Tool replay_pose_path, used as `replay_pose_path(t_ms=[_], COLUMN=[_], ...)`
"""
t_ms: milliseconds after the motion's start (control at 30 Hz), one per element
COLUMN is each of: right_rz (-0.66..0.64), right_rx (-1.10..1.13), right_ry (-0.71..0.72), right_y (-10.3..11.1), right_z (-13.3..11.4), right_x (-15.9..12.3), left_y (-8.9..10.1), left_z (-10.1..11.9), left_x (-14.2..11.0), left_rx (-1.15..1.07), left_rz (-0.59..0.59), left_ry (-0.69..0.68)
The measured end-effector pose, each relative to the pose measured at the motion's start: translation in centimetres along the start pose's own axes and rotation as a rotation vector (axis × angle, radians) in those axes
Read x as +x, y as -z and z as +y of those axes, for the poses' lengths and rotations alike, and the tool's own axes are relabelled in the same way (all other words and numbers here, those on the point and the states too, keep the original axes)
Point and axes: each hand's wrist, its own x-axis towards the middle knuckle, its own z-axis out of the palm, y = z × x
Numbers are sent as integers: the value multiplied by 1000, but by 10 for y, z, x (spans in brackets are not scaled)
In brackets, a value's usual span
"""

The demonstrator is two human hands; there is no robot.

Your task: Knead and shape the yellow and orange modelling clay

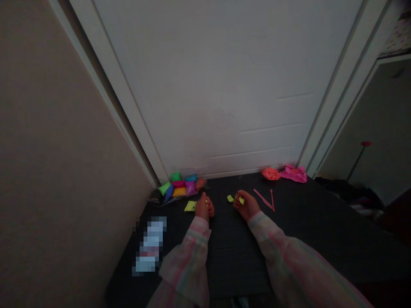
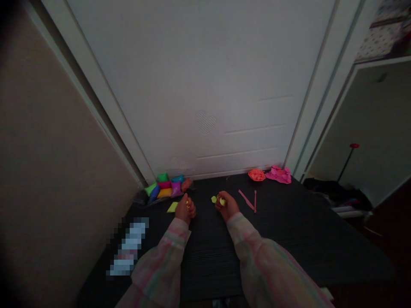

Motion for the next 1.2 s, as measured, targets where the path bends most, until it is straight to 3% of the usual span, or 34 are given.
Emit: replay_pose_path(t_ms=[300, 533, 933, 1200], right_rz=[-14, -15, 10, 0], right_rx=[35, 39, 6, -10], right_ry=[-24, -30, -56, -66], right_y=[3, 5, 2, 2], right_z=[0, 2, 1, 2], right_x=[2, 4, 2, 1], left_y=[-10, -3, -2, -2], left_z=[3, 3, 3, 5], left_x=[-7, -6, -8, -9], left_rx=[-154, -237, -285, -290], left_rz=[92, 136, -2, 39], left_ry=[-99, -173, -126, -108])
